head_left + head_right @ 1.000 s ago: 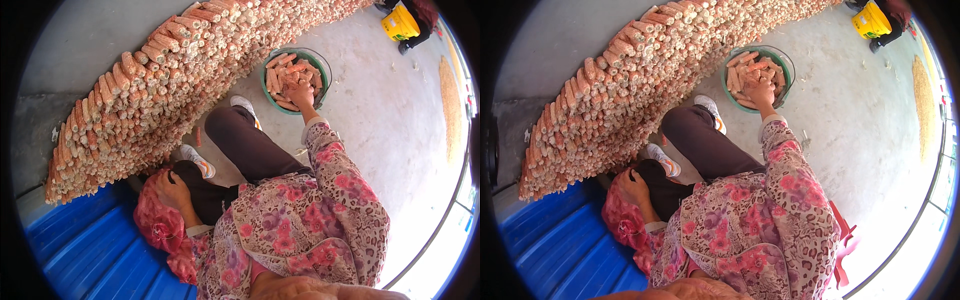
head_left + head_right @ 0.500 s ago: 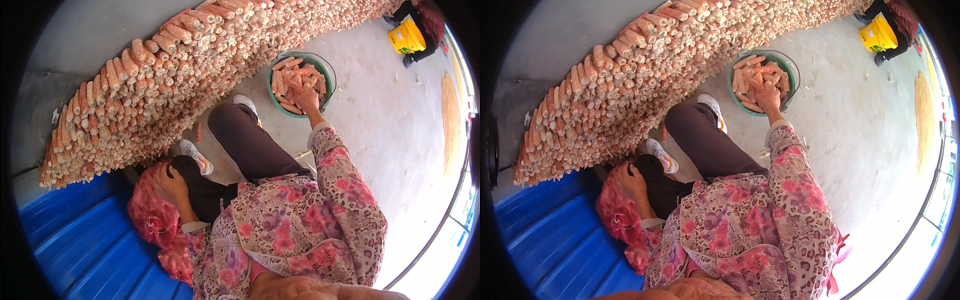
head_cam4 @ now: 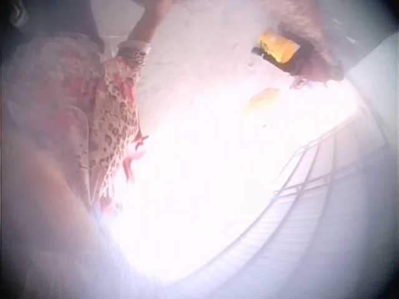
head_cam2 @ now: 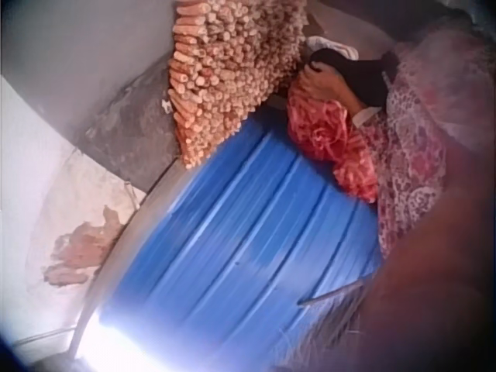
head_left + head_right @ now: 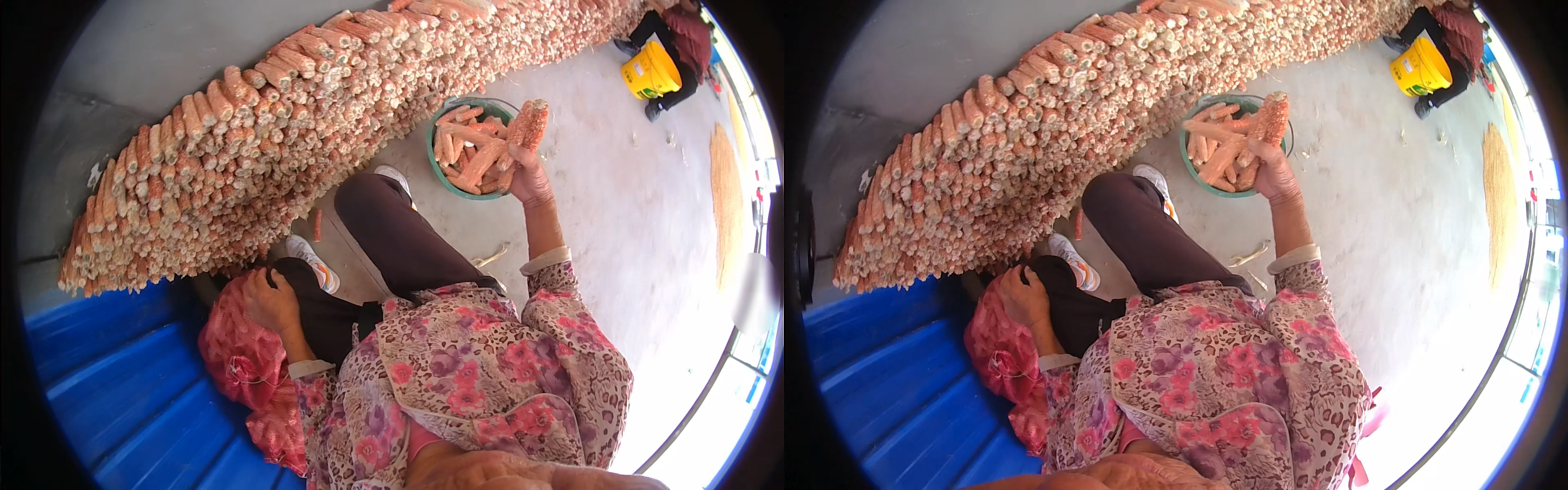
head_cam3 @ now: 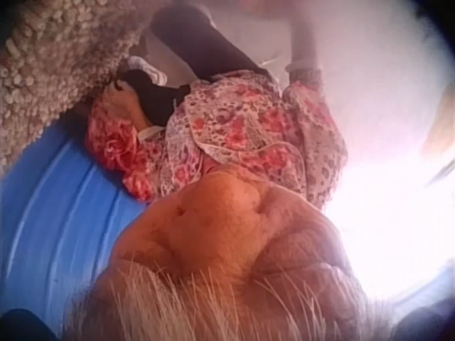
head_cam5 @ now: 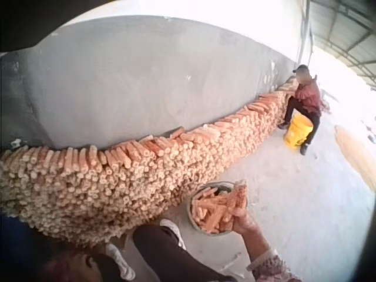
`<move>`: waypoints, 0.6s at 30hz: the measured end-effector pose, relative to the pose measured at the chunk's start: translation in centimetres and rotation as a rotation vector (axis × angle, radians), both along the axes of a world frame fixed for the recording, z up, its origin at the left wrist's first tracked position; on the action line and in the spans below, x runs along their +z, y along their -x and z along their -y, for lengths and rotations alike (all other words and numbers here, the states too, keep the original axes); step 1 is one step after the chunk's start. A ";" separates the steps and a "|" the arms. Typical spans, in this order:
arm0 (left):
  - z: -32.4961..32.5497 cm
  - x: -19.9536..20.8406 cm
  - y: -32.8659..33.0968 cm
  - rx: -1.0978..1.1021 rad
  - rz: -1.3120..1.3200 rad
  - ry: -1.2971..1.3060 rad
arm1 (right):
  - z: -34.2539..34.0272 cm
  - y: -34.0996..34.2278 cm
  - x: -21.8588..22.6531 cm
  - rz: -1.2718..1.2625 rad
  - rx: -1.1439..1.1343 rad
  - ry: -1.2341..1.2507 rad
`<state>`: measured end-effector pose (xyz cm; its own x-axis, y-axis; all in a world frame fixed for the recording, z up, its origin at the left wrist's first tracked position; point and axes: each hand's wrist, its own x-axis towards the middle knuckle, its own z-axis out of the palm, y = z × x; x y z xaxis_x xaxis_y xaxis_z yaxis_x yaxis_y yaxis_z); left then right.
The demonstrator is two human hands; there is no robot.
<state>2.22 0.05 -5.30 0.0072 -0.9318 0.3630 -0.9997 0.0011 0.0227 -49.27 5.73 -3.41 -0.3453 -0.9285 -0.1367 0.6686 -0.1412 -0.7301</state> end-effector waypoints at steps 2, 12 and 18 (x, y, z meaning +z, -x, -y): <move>0.2 0.1 0.2 -0.015 -0.013 0.000 | 1.5 -1.9 1.6 -0.025 0.192 0.149; -5.6 4.8 3.2 -0.229 -1.113 -0.059 | 3.3 -20.1 2.2 0.147 0.831 0.130; -11.1 2.2 2.6 -0.198 -1.792 -0.469 | 1.0 -25.4 2.5 0.090 1.112 -0.028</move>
<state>-0.42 11.18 -3.14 -0.0649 -0.9759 -0.2084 0.2265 -0.2178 0.9494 -23.82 4.68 -0.89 0.6883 -0.7107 -0.1453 0.4631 0.5847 -0.6661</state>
